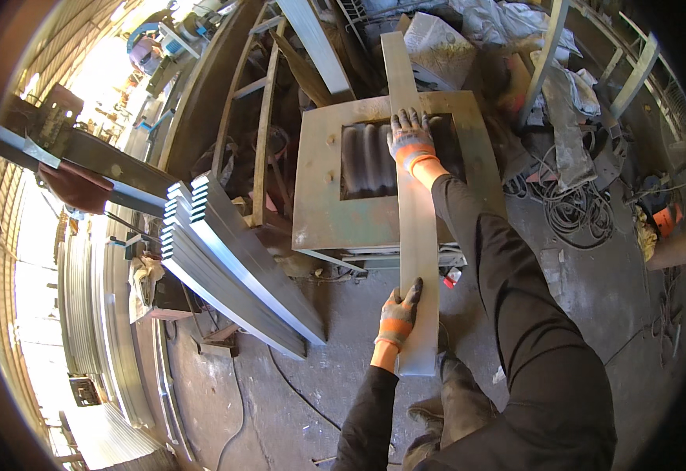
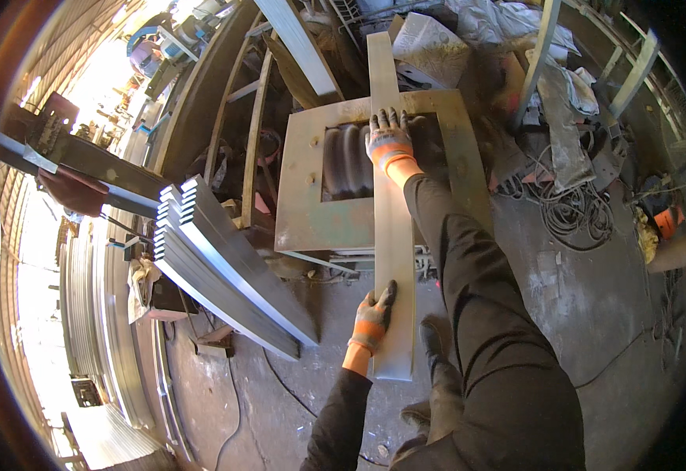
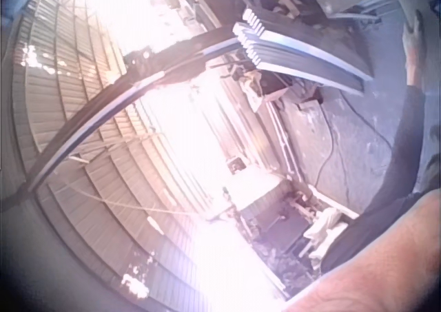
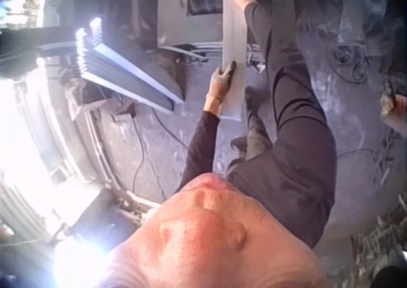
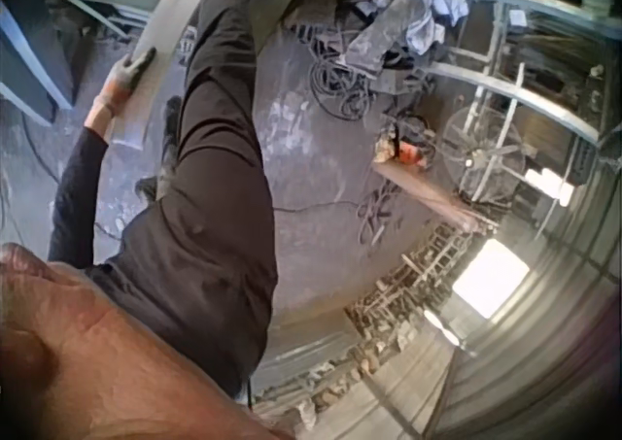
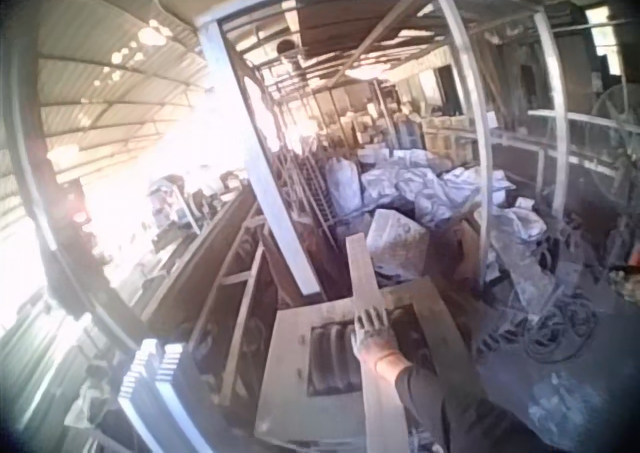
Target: The person repeatedly feeds long metal profiles through a belt sander, flipping each piece to smooth multiple edges. After each pass, the person stacks the finished profiles with others nearby.
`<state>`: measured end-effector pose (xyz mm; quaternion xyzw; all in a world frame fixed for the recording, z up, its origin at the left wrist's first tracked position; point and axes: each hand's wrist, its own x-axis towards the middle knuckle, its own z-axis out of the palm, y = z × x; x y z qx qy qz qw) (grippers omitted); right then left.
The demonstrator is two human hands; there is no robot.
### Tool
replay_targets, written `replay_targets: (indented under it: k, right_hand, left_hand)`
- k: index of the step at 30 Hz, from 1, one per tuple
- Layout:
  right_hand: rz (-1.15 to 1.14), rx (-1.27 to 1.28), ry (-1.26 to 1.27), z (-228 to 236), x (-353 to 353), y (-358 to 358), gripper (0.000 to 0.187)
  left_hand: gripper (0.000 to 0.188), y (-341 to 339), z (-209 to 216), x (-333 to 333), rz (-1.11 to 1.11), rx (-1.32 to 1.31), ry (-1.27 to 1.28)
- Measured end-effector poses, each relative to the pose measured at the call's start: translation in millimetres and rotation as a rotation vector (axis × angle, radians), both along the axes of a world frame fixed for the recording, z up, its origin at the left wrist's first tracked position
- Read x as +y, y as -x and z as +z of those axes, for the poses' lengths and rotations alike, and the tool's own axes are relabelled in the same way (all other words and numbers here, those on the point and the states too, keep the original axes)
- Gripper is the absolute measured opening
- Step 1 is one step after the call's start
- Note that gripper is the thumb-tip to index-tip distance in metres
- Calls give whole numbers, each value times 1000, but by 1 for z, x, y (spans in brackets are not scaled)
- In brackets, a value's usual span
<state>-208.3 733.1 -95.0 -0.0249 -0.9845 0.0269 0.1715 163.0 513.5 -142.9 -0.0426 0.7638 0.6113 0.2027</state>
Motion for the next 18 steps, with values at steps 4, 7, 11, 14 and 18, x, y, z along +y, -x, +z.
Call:
replay_targets:
  k: [4, 7, 11, 14, 18]
  right_hand:
    - [-37, -20, 44, 2, -29, -74, 65]
    - [-31, -77, 88, 11, -60, -163, 66]
    - [-20, -118, 147, 22, -103, -295, 71]
    - [-12, -77, 164, 22, -139, -396, 75]
    - [19, -217, 197, 25, -184, -524, 88]
  left_hand:
    - [31, -75, -16, -34, -139, 178, 226]
    - [32, -161, -18, -79, -364, 378, 540]
    - [26, -294, -10, -125, -183, 81, 377]
    - [48, -391, 3, -158, -166, 119, 381]
    - [74, -513, 31, -196, 46, -289, 385]
